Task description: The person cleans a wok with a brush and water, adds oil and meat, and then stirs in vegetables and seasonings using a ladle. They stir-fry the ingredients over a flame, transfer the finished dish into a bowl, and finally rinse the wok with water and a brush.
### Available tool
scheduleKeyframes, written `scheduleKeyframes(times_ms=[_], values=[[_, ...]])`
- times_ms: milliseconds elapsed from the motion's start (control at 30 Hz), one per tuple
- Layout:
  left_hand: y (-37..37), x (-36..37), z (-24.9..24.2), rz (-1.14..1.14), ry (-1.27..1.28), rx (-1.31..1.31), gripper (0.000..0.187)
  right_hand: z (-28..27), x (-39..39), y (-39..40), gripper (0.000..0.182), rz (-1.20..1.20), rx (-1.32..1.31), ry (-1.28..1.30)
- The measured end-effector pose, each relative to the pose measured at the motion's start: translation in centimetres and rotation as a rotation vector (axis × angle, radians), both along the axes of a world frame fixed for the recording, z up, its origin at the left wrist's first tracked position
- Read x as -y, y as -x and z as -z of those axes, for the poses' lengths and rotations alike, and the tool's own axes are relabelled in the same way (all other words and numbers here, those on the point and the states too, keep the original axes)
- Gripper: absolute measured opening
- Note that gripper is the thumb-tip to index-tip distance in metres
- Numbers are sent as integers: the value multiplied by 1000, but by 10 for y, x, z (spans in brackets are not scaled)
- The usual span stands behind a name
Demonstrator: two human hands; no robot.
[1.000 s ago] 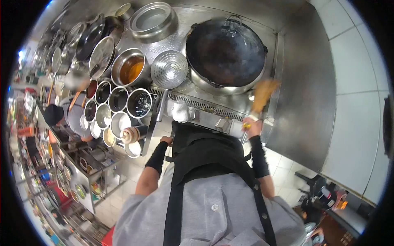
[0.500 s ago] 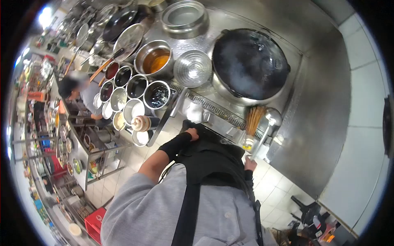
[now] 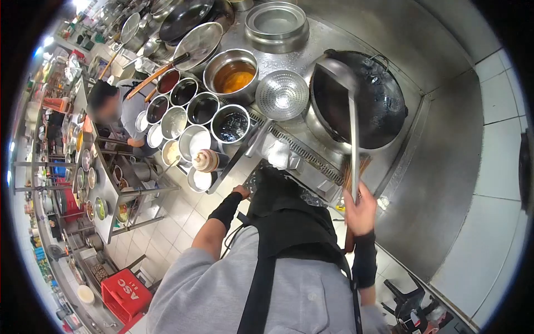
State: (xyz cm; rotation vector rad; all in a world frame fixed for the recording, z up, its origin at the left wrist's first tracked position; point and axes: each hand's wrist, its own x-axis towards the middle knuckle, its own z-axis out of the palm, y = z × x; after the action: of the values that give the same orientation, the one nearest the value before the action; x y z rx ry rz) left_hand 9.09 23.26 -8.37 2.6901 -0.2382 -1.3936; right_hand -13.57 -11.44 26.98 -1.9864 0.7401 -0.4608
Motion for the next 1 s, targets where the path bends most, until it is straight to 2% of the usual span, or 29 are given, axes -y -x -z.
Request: scheduleKeyframes(times_ms=[33, 100, 167, 233, 267, 333, 367, 400, 433, 500, 600, 700, 733, 833, 900, 967, 1000], values=[[1, -12, 12, -14, -3, 13, 53, -21, -5, -27, 34, -37, -117, -238], [-3, -38, 62, -47, -4, 41, 63, -18, -9, -79, 37, -136, -20, -424], [-1, -46, 42, -127, 30, 19, 63, -21, -18, -132, 27, -274, -40, -455], [4, -58, 41, -150, 69, 31, 59, -9, -26, -184, 14, -367, -68, -286], [6, -68, 53, 125, 74, 47, 48, -1, -30, -208, 12, -395, -56, -253], [19, -111, 119, 170, 80, -15, 42, 13, -42, -248, 14, -400, -80, -217], [21, -120, 136, 193, 86, -39, 40, 18, -47, -265, 15, -381, -111, -211], [23, -119, 123, 69, 5, -144, 40, 25, -50, -280, 15, -360, -138, -235], [27, -127, 119, -298, -3, -200, 42, 32, -54, -292, 15, -341, -165, -261], [35, -142, 121, -352, -14, -88, 31, 48, -60, -309, 15, -320, -209, -319], [31, -180, 151, 76, 54, 25, 30, 57, -66, -318, 15, -289, -253, -451], [17, -200, 155, 52, 73, -78, 29, 46, -68, -314, 17, -275, -227, -691], [11, -193, 131, 16, 52, -92, 28, 45, -71, -310, 13, -245, -133, -765], [-7, -197, 106, -231, 101, -140, 37, 36, -80, -296, 10, -171, -3, -972], [-18, -195, 95, -228, 68, -183, 37, 27, -80, -286, 18, -151, 53, -1113], [-32, -189, 65, -228, 67, -216, 37, 26, -75, -277, 23, -149, 157, -1281], [-38, -188, 63, -250, 25, -252, 38, 31, -70, -275, 29, -170, 225, -1486]])
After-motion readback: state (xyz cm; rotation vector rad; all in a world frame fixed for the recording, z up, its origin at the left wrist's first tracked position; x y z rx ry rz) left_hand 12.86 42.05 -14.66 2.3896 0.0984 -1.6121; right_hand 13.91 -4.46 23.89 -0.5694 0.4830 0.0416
